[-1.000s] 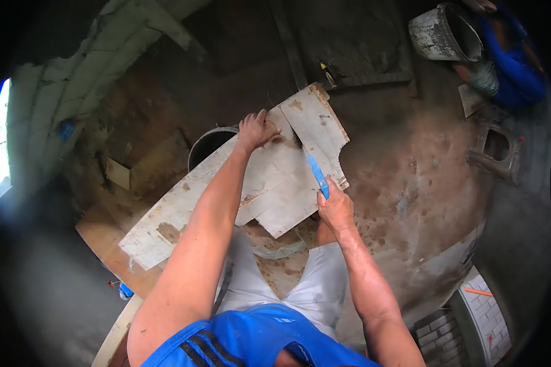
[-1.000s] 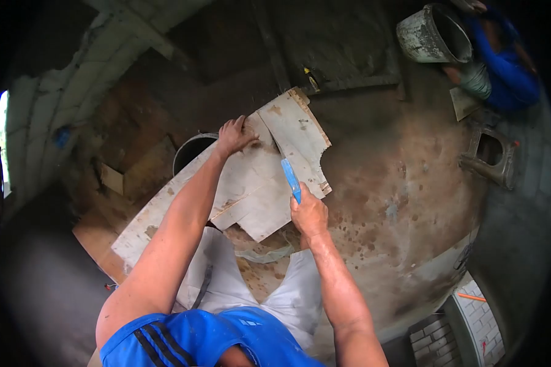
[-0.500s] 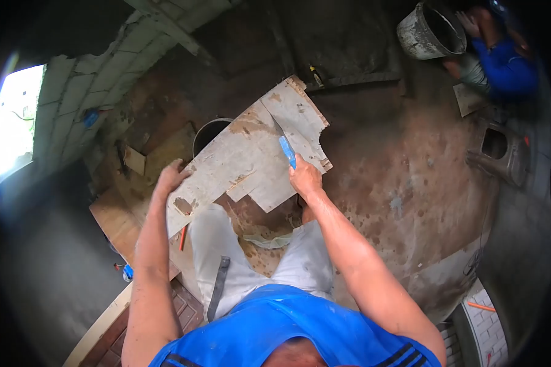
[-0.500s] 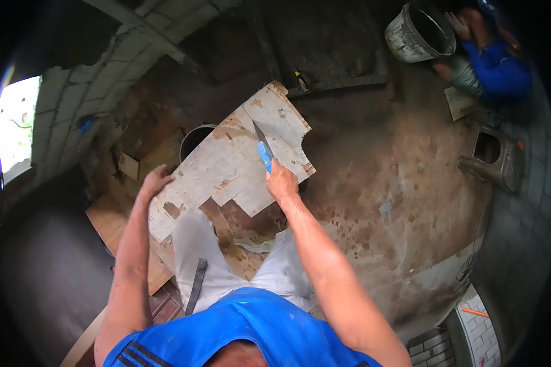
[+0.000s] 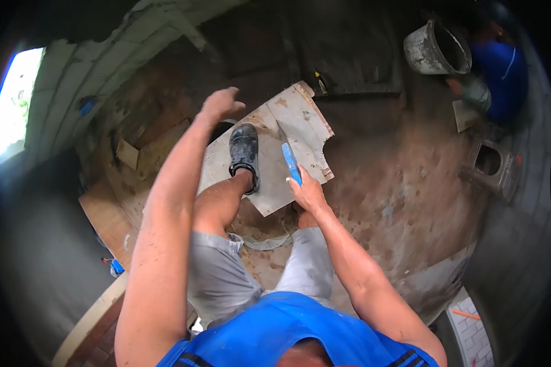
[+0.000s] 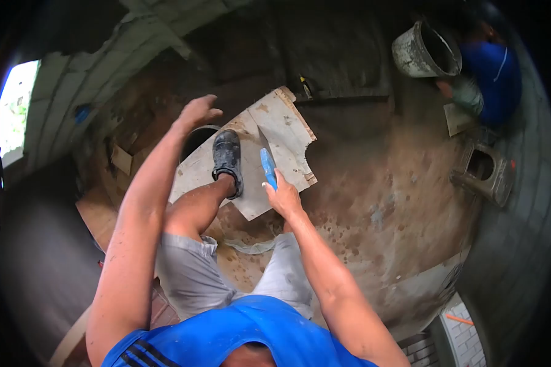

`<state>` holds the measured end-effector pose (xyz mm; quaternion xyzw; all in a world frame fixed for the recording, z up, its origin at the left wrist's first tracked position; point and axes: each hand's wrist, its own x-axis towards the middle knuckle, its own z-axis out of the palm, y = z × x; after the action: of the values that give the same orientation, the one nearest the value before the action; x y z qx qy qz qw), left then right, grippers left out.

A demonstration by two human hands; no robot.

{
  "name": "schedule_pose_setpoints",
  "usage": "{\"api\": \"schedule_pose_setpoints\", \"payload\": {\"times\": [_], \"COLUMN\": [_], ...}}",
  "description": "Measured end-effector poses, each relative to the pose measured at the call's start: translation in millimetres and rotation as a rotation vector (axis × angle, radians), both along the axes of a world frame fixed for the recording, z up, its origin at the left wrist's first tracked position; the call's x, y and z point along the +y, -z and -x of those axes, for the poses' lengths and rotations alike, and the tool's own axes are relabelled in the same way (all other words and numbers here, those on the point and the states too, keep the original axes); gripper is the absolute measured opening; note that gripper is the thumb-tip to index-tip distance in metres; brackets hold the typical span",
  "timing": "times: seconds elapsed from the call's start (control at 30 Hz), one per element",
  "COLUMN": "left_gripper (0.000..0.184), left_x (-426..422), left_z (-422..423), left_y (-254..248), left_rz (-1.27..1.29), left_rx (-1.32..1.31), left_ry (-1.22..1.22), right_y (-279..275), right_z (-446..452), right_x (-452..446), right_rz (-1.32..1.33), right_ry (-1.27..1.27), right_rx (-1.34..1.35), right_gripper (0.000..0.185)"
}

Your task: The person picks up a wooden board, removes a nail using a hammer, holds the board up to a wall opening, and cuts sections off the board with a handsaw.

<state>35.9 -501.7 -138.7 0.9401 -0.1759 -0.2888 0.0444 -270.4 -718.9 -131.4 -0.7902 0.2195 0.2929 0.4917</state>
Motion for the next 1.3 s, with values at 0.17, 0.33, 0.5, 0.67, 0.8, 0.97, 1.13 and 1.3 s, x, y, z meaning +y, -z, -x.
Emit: {"api": "schedule_pose_setpoints", "payload": {"times": [0.17,0.33,0.5,0.67,0.8,0.97,1.13,1.3], "left_gripper": [0.057,0.091,0.093,0.075,0.071,0.068,0.072,0.091], "left_x": [-92,-112,-116,-129,-127,-118,-120,-111], "left_z": [23,17,-11,1,1,1,-2,2], "left_y": [106,218,194,148,144,162,167,197], "left_rz": [-0.017,0.073,0.082,0.035,0.032,0.114,0.068,0.091], "left_rx": [0.094,0.205,0.250,0.206,0.230,0.153,0.273,0.257], "left_ry": [0.077,-0.099,-0.045,-0.129,-0.167,-0.127,-0.123,-0.044], "right_y": [2,-3,-23,-29,18,14,23,-47], "right_z": [-1,-13,-29,-55,-67,-90,-126,-76], "right_x": [5,7,-8,-2,7,9,17,17], "right_rz": [0.019,0.005,-0.029,0.027,0.061,-0.006,0.068,0.047], "right_ry": [0.157,0.131,0.134,0.105,0.094,0.070,-0.036,-0.118], "right_rx": [-0.078,0.061,-0.023,0.072,0.055,0.066,0.078,0.116], "right_gripper": [0.065,0.066,0.061,0.057,0.055,0.054,0.055,0.066]}}
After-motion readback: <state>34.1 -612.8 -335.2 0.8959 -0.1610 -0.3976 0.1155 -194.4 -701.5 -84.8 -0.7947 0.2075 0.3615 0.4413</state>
